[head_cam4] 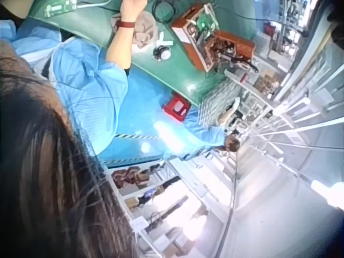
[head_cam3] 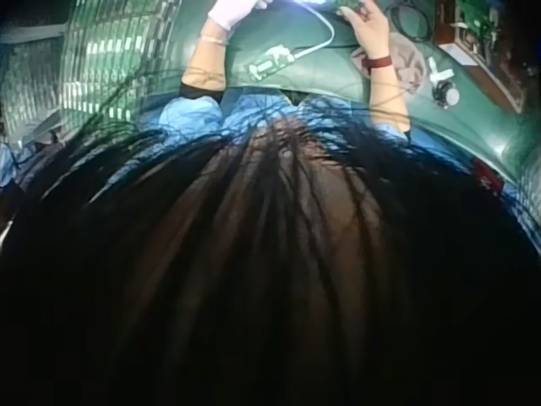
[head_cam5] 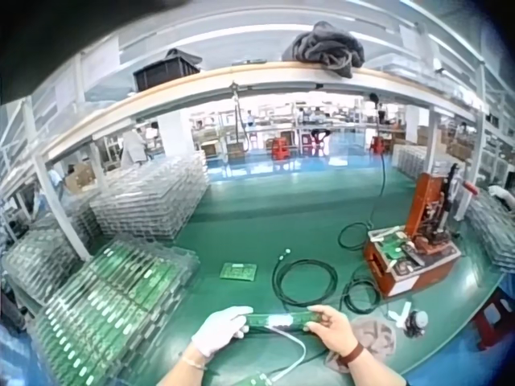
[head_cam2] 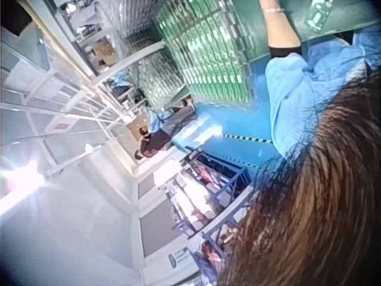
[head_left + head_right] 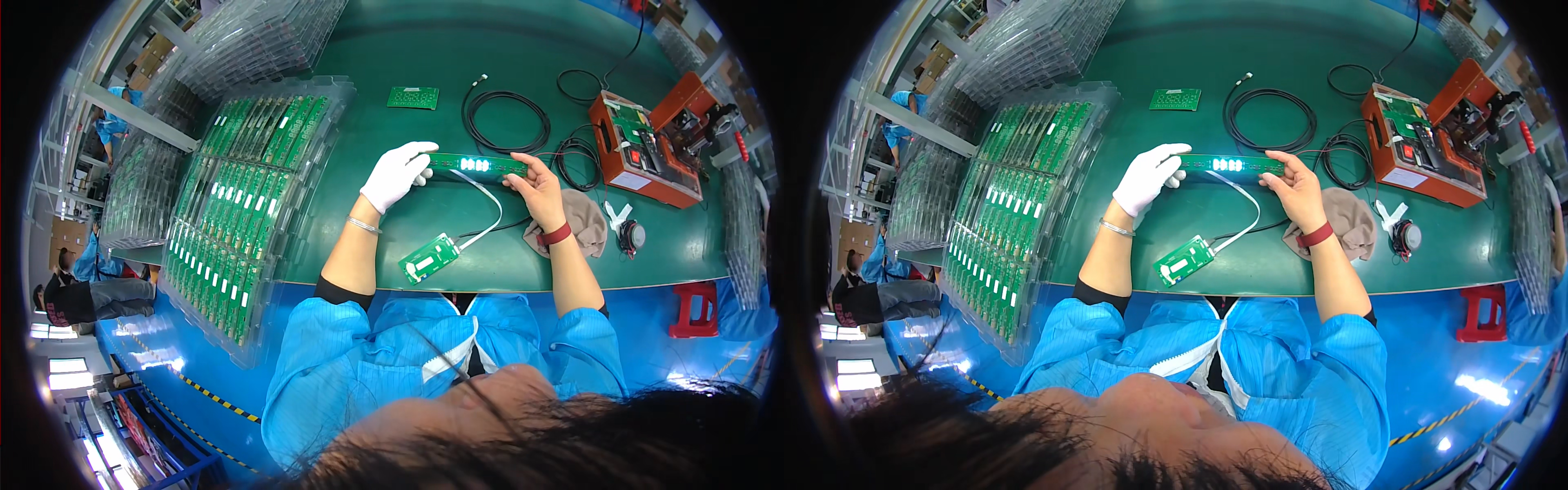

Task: Connecting LED strips to a power source to verify they illuminate correctly and checking for any defects.

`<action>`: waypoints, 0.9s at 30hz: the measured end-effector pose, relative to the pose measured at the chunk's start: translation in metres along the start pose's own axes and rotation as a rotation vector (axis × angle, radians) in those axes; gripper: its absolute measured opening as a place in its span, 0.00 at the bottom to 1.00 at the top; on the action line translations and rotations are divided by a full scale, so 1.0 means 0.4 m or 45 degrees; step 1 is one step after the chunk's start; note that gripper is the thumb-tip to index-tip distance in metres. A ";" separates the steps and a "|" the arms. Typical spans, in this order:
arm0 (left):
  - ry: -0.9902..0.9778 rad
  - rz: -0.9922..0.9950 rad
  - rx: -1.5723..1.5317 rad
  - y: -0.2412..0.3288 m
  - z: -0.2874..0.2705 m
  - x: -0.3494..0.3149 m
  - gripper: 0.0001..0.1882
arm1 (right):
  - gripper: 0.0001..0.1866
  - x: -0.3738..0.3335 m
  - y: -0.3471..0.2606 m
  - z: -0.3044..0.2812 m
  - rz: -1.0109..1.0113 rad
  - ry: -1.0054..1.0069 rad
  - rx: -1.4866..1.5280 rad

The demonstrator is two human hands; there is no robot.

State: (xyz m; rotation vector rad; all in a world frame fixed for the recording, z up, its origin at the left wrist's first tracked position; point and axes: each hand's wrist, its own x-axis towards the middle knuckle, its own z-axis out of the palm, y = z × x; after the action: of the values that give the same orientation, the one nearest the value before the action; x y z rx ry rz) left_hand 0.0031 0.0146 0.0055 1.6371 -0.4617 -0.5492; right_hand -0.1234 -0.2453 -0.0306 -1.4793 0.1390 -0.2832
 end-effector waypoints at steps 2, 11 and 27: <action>0.002 0.000 -0.022 0.001 0.004 0.003 0.17 | 0.22 0.000 -0.001 -0.002 0.007 0.013 0.000; 0.015 0.041 -0.060 0.005 0.007 0.006 0.16 | 0.22 0.010 -0.004 0.004 0.011 0.036 -0.085; 0.031 0.233 0.237 -0.007 -0.003 -0.012 0.18 | 0.21 0.000 0.005 -0.010 -0.076 -0.004 -0.227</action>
State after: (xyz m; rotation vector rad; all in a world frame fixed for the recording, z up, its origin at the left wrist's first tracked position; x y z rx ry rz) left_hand 0.0000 0.0186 0.0031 1.7548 -0.6528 -0.3576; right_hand -0.1242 -0.2492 -0.0328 -1.6630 0.1200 -0.3236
